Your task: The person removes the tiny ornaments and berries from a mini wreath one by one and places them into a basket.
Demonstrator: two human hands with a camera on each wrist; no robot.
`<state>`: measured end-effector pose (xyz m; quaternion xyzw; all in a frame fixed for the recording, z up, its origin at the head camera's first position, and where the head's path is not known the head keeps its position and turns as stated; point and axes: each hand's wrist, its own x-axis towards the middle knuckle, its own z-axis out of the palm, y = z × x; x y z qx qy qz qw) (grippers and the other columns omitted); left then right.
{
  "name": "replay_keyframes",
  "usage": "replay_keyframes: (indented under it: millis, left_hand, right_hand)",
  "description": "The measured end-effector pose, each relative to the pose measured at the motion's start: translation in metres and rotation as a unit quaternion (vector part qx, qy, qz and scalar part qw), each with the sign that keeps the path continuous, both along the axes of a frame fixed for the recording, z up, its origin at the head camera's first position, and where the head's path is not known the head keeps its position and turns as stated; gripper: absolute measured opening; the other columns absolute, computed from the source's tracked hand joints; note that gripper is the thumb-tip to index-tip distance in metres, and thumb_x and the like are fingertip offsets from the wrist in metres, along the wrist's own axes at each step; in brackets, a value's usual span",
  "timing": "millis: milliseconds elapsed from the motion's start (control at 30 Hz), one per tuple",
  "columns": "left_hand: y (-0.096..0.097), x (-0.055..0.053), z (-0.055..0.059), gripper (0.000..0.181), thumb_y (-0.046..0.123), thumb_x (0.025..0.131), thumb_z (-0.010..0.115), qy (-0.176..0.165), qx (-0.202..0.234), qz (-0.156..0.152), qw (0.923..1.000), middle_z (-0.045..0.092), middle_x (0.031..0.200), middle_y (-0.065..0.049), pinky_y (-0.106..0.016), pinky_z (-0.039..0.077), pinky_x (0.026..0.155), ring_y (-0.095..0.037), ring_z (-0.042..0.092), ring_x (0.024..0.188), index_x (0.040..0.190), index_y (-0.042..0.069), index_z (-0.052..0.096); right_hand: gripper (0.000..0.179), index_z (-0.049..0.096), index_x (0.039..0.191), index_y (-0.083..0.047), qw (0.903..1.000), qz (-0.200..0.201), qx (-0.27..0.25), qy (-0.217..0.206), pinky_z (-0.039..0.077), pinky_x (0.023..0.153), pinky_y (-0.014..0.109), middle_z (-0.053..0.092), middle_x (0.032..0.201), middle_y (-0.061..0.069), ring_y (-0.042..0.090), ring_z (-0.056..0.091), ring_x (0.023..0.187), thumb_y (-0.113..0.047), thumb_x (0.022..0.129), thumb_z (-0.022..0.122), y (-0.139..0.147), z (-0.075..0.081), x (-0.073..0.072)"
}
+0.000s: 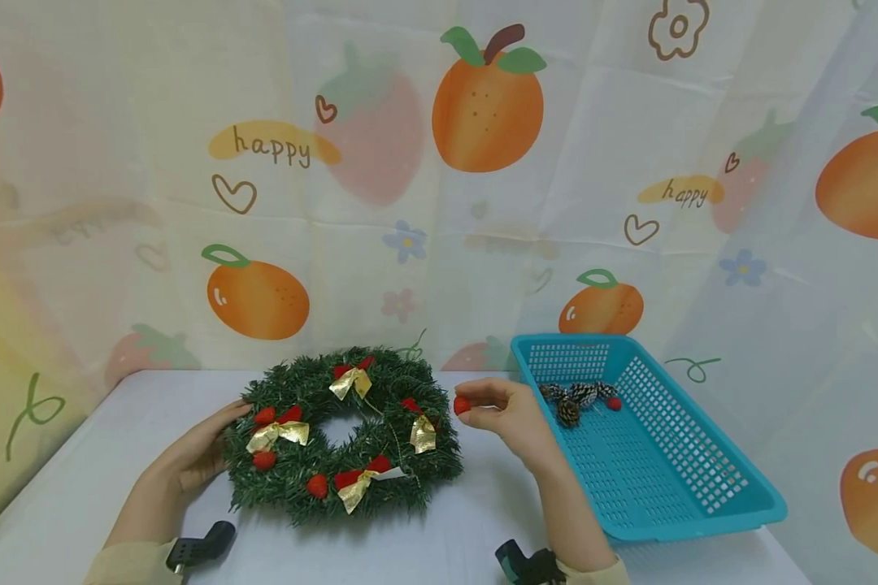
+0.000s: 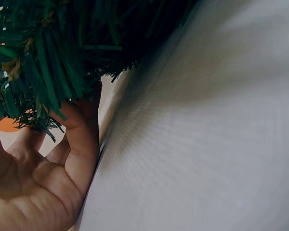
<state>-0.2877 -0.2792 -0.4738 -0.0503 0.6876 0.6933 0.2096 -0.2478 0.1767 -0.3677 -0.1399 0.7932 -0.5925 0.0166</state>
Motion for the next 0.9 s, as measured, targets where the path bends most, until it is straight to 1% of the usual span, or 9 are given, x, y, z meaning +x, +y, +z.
replay_keyframes:
  millis: [67,100,200,267,433,500,600,700,900]
  left_hand:
    - [0.0,0.0,0.0,0.084,0.051,0.103,0.039,0.002,-0.006,-0.003,1.0,-0.034,0.16,-0.013,-0.02,0.052,0.09,-0.045,-0.011,0.152,0.157,0.019,-0.017]
    - [-0.001,0.0,0.0,0.084,0.051,0.103,0.038,0.003,-0.01,-0.005,0.9999,-0.035,0.16,-0.013,-0.025,0.051,0.098,-0.046,-0.013,0.151,0.157,0.019,-0.017]
    - [-0.001,-0.001,-0.001,0.083,0.052,0.103,0.038,0.005,-0.02,-0.008,0.9998,-0.034,0.16,-0.013,-0.038,0.043,0.112,-0.048,-0.014,0.151,0.157,0.019,-0.016]
    - [-0.002,-0.001,-0.001,0.083,0.052,0.103,0.037,0.005,-0.025,-0.01,0.9996,-0.035,0.16,-0.014,-0.044,0.038,0.116,-0.049,-0.017,0.15,0.158,0.019,-0.016]
    - [-0.002,-0.001,-0.001,0.084,0.052,0.103,0.038,0.005,-0.023,-0.012,0.9996,-0.035,0.16,-0.014,-0.029,0.05,0.102,-0.049,-0.015,0.15,0.157,0.019,-0.016]
    - [-0.002,-0.001,-0.001,0.083,0.051,0.103,0.038,0.005,-0.018,-0.011,0.9998,-0.035,0.16,-0.013,-0.03,0.049,0.103,-0.048,-0.015,0.15,0.157,0.019,-0.017]
    - [-0.002,-0.002,-0.002,0.083,0.051,0.103,0.037,0.004,-0.012,-0.009,0.9999,-0.036,0.159,-0.012,-0.047,0.032,0.119,-0.048,-0.02,0.149,0.157,0.019,-0.017]
    - [-0.002,-0.002,-0.002,0.082,0.051,0.104,0.037,0.004,-0.006,-0.008,0.9999,-0.038,0.158,-0.01,-0.059,0.012,0.122,-0.048,-0.028,0.146,0.157,0.02,-0.017]
    - [-0.002,-0.002,-0.003,0.082,0.051,0.104,0.037,0.006,-0.009,-0.012,0.9999,-0.041,0.157,-0.008,-0.067,0.004,0.12,-0.046,-0.036,0.143,0.157,0.019,-0.016]
  right_hand:
    - [0.036,0.069,0.12,-0.005,1.0,-0.007,-0.001,0.003,0.058,0.084,0.027,0.07,0.12,0.019,0.018,0.07,0.1,-0.008,0.085,0.075,0.003,0.003,0.001]
    - [0.035,0.07,0.12,-0.005,0.9999,-0.012,-0.002,0.003,0.058,0.084,0.027,0.07,0.12,0.018,0.018,0.07,0.099,-0.008,0.085,0.075,0.004,0.004,0.001]
    - [0.036,0.07,0.12,-0.008,0.9997,-0.026,-0.001,-0.001,0.058,0.084,0.026,0.07,0.12,0.016,0.017,0.07,0.101,-0.009,0.085,0.075,0.008,0.01,0.003]
    - [0.036,0.069,0.121,-0.008,0.9994,-0.035,-0.003,-0.002,0.058,0.085,0.026,0.07,0.12,0.015,0.016,0.069,0.1,-0.009,0.085,0.075,0.011,0.013,0.005]
    - [0.037,0.069,0.121,-0.007,0.9985,-0.054,-0.01,0.004,0.057,0.085,0.026,0.071,0.117,0.015,0.013,0.07,0.095,-0.009,0.085,0.076,0.02,0.019,0.007]
    - [0.036,0.07,0.121,-0.008,0.9979,-0.064,-0.014,0.005,0.057,0.084,0.026,0.072,0.116,0.012,0.011,0.07,0.095,-0.011,0.085,0.076,0.023,0.02,0.007]
    - [0.036,0.069,0.121,-0.008,0.9969,-0.074,-0.023,0.003,0.057,0.085,0.025,0.072,0.114,0.006,0.009,0.069,0.097,-0.011,0.086,0.076,0.029,0.022,0.007]
    - [0.037,0.068,0.122,-0.006,0.9961,-0.082,-0.033,0.005,0.057,0.086,0.024,0.072,0.11,-0.001,0.009,0.069,0.098,-0.011,0.086,0.076,0.034,0.023,0.007]
    - [0.04,0.067,0.123,-0.002,0.9949,-0.093,-0.036,0.014,0.057,0.085,0.023,0.072,0.106,-0.009,0.008,0.067,0.099,-0.012,0.086,0.076,0.042,0.026,0.009]
